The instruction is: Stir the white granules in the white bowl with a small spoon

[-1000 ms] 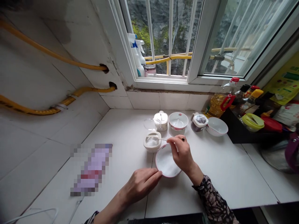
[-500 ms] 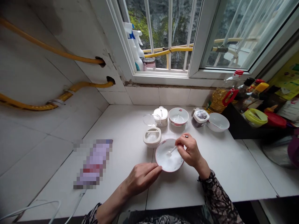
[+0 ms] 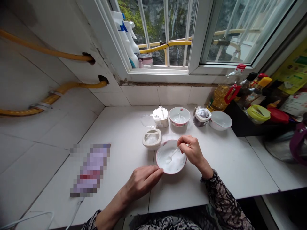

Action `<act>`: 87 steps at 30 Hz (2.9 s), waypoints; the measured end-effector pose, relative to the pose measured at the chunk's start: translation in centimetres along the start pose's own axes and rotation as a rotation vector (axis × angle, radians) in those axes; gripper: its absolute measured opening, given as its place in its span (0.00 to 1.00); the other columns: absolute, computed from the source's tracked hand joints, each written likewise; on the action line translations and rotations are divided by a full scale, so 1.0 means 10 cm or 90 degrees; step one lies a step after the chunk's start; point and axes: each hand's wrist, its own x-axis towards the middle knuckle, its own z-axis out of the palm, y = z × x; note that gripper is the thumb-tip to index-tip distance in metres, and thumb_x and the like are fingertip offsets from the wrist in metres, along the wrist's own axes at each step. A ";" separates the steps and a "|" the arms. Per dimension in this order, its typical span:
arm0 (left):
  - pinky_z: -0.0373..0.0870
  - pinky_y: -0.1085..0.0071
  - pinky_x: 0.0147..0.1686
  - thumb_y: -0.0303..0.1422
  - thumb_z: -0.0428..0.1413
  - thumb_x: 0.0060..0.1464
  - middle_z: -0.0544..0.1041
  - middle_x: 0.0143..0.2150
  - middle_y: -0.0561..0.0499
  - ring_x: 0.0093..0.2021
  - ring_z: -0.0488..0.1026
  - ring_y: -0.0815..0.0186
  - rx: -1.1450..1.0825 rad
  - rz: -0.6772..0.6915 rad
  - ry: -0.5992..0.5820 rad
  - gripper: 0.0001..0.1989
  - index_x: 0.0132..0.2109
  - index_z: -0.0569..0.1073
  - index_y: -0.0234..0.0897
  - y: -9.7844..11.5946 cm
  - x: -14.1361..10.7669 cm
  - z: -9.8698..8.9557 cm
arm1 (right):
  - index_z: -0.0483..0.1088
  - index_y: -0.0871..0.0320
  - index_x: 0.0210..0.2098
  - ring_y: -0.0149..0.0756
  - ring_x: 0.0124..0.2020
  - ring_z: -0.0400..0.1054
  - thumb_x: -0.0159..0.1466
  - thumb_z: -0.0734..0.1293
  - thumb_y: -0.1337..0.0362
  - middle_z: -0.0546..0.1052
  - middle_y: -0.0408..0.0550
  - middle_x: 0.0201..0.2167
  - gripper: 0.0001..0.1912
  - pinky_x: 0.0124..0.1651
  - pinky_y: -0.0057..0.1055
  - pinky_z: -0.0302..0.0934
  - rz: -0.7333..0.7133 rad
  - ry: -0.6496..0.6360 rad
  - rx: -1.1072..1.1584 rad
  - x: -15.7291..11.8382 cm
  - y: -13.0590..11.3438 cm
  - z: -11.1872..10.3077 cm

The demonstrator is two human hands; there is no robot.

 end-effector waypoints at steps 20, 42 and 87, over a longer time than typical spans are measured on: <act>0.65 0.76 0.22 0.22 0.46 0.64 0.73 0.26 0.52 0.23 0.68 0.71 0.015 -0.004 -0.014 0.09 0.43 0.71 0.31 0.01 0.00 -0.01 | 0.72 0.58 0.28 0.33 0.23 0.68 0.53 0.68 0.63 0.75 0.43 0.19 0.05 0.31 0.32 0.63 0.107 0.072 0.295 0.14 -0.04 0.15; 0.67 0.77 0.23 0.22 0.47 0.63 0.74 0.27 0.51 0.24 0.69 0.71 0.010 -0.012 -0.013 0.09 0.45 0.70 0.32 0.00 -0.03 0.01 | 0.68 0.54 0.28 0.39 0.29 0.66 0.61 0.61 0.69 0.71 0.43 0.19 0.08 0.39 0.38 0.62 -0.280 0.116 -0.146 0.03 -0.03 -0.06; 0.65 0.75 0.21 0.22 0.46 0.64 0.74 0.26 0.51 0.22 0.69 0.70 0.009 -0.006 -0.006 0.09 0.42 0.70 0.32 0.01 0.02 -0.01 | 0.72 0.58 0.29 0.33 0.23 0.69 0.56 0.66 0.64 0.74 0.42 0.19 0.04 0.32 0.31 0.64 0.046 0.117 0.248 0.13 0.03 0.13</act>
